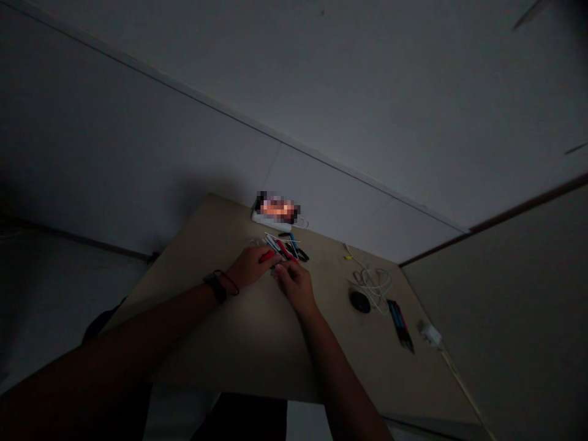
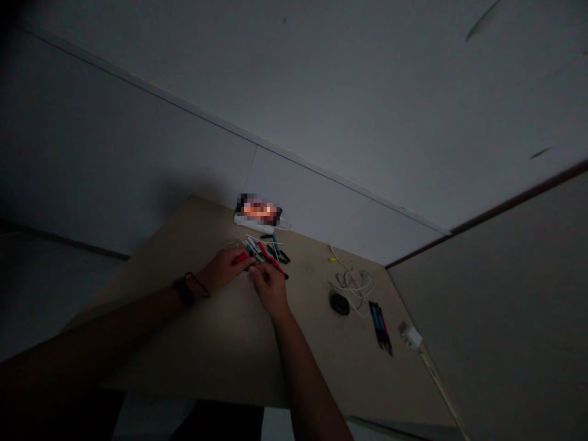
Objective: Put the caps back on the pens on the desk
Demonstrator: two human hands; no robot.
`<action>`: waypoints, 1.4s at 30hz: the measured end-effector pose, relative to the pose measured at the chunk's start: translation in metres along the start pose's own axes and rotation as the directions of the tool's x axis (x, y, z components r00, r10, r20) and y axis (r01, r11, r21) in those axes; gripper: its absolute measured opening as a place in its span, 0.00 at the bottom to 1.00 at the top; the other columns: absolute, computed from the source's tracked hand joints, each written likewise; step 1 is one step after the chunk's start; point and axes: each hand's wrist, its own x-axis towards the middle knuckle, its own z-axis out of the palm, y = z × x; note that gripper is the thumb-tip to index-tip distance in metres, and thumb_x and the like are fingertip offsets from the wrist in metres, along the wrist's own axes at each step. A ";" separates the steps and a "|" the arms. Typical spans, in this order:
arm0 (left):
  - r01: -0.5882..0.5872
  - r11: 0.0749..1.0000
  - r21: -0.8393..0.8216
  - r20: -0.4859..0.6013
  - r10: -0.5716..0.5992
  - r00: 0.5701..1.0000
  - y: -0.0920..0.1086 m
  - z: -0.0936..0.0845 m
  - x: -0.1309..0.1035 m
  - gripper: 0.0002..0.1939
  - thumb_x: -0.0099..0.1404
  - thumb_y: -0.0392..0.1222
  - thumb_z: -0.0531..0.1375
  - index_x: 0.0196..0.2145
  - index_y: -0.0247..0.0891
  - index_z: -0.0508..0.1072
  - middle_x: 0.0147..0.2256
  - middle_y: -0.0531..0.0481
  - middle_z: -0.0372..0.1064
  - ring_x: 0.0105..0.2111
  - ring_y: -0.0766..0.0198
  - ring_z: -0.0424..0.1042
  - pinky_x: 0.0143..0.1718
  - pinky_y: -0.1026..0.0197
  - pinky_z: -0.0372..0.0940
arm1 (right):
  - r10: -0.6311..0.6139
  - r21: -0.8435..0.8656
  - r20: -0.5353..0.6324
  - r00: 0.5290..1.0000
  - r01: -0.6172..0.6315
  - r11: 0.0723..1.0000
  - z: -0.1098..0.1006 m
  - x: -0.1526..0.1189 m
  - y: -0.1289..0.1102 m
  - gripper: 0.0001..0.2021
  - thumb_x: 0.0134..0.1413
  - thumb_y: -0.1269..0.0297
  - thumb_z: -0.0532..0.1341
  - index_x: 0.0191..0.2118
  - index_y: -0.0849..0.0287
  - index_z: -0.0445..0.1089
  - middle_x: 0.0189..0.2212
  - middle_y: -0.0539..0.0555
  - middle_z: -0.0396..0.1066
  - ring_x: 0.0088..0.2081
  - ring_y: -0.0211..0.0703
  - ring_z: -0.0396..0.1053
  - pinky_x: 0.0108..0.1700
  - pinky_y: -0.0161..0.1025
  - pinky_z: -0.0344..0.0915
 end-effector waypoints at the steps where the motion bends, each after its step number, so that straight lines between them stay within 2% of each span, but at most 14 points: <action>1: 0.001 1.000 0.001 0.007 -0.001 1.000 0.000 0.000 0.000 0.19 0.67 0.48 0.57 0.22 0.38 0.62 0.20 0.57 0.57 0.24 0.67 0.57 0.27 0.62 0.50 | 0.006 -0.006 0.006 1.000 -0.006 1.000 0.000 0.000 0.000 0.18 0.58 0.48 0.61 0.26 0.57 0.70 0.20 0.50 0.69 0.24 0.40 0.65 0.29 0.36 0.61; 11: -0.009 1.000 -0.009 0.009 0.010 1.000 0.002 0.000 -0.002 0.18 0.67 0.48 0.56 0.22 0.38 0.61 0.20 0.57 0.57 0.24 0.67 0.56 0.27 0.62 0.50 | -0.014 -0.057 0.019 1.000 0.015 0.998 0.002 -0.001 0.002 0.23 0.62 0.43 0.56 0.25 0.57 0.68 0.20 0.49 0.67 0.23 0.39 0.64 0.28 0.35 0.60; 16: 0.001 1.000 -0.007 0.003 -0.001 1.000 0.004 -0.001 -0.002 0.19 0.67 0.48 0.56 0.22 0.38 0.60 0.20 0.57 0.57 0.24 0.67 0.56 0.27 0.63 0.50 | -0.061 -0.026 -0.021 0.998 0.060 0.998 0.001 -0.001 0.002 0.16 0.57 0.48 0.63 0.31 0.56 0.68 0.26 0.50 0.70 0.28 0.40 0.66 0.32 0.36 0.63; 20: 0.007 1.000 -0.015 -0.002 -0.008 1.000 0.006 -0.001 -0.002 0.18 0.67 0.48 0.56 0.22 0.38 0.61 0.20 0.57 0.57 0.24 0.66 0.57 0.27 0.62 0.51 | -0.096 -0.021 -0.026 0.995 0.096 0.995 0.000 0.000 0.002 0.14 0.55 0.50 0.64 0.31 0.56 0.68 0.30 0.51 0.71 0.32 0.41 0.67 0.37 0.37 0.65; 27: -0.001 0.999 -0.046 0.001 0.001 1.000 0.008 -0.002 -0.002 0.20 0.68 0.50 0.55 0.22 0.38 0.60 0.21 0.57 0.56 0.24 0.67 0.56 0.27 0.63 0.50 | -0.046 -0.007 -0.014 0.999 0.046 0.999 0.001 -0.001 0.001 0.17 0.57 0.47 0.62 0.29 0.57 0.67 0.22 0.47 0.65 0.25 0.38 0.61 0.28 0.35 0.59; 32: -0.003 0.999 -0.046 0.028 0.005 1.000 0.002 0.000 -0.001 0.19 0.68 0.51 0.56 0.23 0.38 0.63 0.21 0.57 0.58 0.25 0.67 0.57 0.27 0.63 0.51 | -0.015 -0.024 0.005 1.000 0.015 1.000 0.002 -0.003 0.000 0.22 0.61 0.43 0.58 0.25 0.56 0.66 0.19 0.48 0.64 0.23 0.39 0.61 0.26 0.36 0.58; 35: -0.002 0.999 -0.043 0.023 0.003 1.000 0.003 0.000 -0.001 0.19 0.68 0.50 0.56 0.23 0.38 0.62 0.21 0.57 0.57 0.24 0.67 0.57 0.27 0.63 0.51 | -0.027 0.001 0.010 1.000 0.027 1.000 0.001 -0.002 0.000 0.22 0.61 0.44 0.58 0.26 0.56 0.67 0.20 0.48 0.64 0.23 0.39 0.61 0.27 0.36 0.58; 39: 0.007 0.999 -0.048 0.004 -0.007 1.000 0.007 -0.002 -0.001 0.20 0.68 0.51 0.56 0.22 0.38 0.60 0.21 0.57 0.56 0.24 0.67 0.56 0.27 0.62 0.51 | -0.082 0.034 -0.011 0.997 0.082 0.996 -0.001 0.000 0.003 0.16 0.56 0.48 0.64 0.31 0.56 0.67 0.27 0.49 0.67 0.29 0.39 0.64 0.32 0.35 0.62; 42: 0.014 0.998 -0.069 0.004 -0.014 1.000 0.009 -0.002 -0.002 0.20 0.68 0.51 0.56 0.22 0.38 0.60 0.21 0.57 0.56 0.25 0.67 0.56 0.27 0.63 0.51 | -0.080 0.012 -0.001 0.997 0.080 0.997 -0.001 0.000 0.006 0.15 0.57 0.49 0.64 0.30 0.56 0.67 0.26 0.48 0.67 0.28 0.39 0.63 0.31 0.35 0.61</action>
